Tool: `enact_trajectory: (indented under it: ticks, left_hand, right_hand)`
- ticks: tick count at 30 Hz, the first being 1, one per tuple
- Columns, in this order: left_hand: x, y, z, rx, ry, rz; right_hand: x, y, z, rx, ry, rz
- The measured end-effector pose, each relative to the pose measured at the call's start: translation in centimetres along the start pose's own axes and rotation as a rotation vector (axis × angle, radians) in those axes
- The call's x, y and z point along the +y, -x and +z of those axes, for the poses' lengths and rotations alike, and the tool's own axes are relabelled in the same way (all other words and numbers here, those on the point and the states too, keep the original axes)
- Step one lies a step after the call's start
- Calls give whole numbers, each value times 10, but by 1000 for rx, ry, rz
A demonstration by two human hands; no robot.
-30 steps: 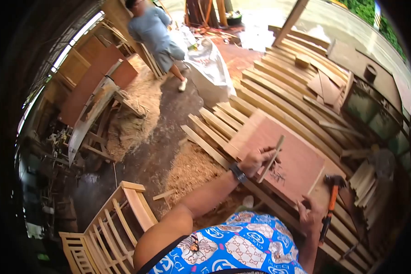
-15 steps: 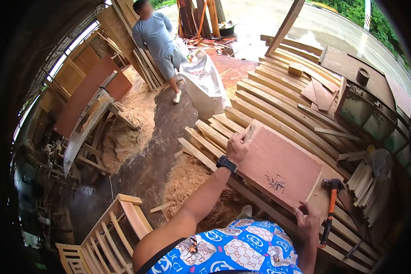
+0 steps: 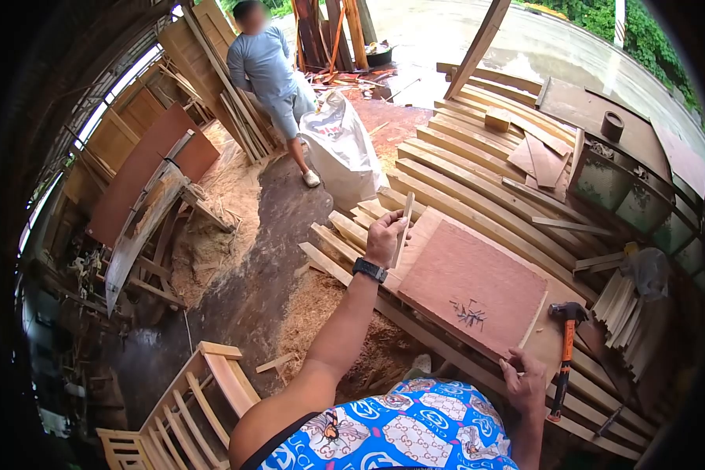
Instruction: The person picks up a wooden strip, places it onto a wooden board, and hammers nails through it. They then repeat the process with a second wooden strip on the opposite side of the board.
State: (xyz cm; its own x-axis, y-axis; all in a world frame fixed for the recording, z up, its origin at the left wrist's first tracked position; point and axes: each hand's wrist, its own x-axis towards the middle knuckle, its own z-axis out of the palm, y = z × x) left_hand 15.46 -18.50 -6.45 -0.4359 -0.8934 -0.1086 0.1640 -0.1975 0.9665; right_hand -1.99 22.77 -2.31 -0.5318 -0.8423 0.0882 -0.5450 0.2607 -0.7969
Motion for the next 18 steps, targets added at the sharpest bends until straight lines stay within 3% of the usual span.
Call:
enact_trajectory:
  ticks: [5, 11, 18]
  left_hand:
    - [9, -4, -8, -135, 323, -45]
    - [32, 13, -1, -140, 276, -12]
    - [15, 0, -11, -120, 315, -35]
  right_hand:
    - [5, 2, -1, 2, -12, -24]
    - [7, 5, 0, -16, -24, 9]
    - [7, 5, -3, -36, -9, 12]
